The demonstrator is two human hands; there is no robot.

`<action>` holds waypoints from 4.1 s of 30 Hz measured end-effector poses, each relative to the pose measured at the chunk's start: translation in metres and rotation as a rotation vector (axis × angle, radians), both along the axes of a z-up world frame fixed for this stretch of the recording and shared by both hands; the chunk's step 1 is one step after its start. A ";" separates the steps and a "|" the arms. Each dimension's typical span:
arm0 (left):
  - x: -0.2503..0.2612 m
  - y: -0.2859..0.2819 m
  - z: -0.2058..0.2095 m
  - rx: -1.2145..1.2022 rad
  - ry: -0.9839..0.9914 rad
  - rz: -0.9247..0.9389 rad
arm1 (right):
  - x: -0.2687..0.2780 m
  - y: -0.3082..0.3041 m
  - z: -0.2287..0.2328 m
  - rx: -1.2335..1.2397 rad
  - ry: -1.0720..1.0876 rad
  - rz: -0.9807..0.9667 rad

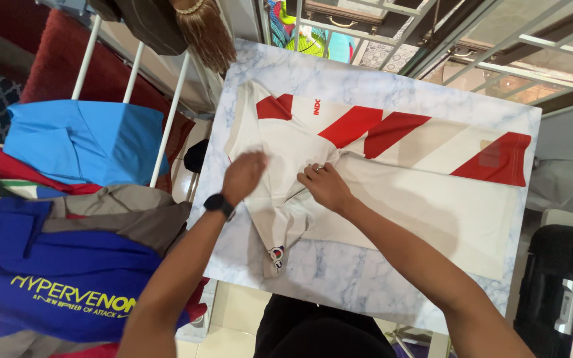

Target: The person picks up a shirt from a pile, spreads it on a table, and folds it into a small rectangle before placing it inside a suitcase.

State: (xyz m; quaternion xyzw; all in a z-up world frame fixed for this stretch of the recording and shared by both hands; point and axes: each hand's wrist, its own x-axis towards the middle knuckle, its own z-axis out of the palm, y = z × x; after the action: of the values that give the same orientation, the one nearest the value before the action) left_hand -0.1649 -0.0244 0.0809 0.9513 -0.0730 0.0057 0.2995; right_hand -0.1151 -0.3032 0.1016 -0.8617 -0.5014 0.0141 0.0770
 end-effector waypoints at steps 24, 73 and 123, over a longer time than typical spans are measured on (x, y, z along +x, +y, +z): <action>0.111 0.014 -0.054 -0.557 0.205 0.960 | -0.023 -0.033 -0.010 0.089 0.065 -0.227; 0.099 -0.003 -0.030 -0.060 -0.209 -0.073 | 0.097 -0.236 -0.056 -0.027 -0.039 -0.882; 0.102 -0.050 0.027 -0.085 -0.412 0.337 | 0.083 -0.029 -0.001 0.462 0.038 -0.560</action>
State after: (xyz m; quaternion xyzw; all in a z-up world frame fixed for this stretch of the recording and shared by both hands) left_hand -0.0625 -0.0746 0.1078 0.9153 0.0275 0.2520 0.3129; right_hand -0.0323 -0.3326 0.1010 -0.9250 -0.2346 -0.1050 0.2797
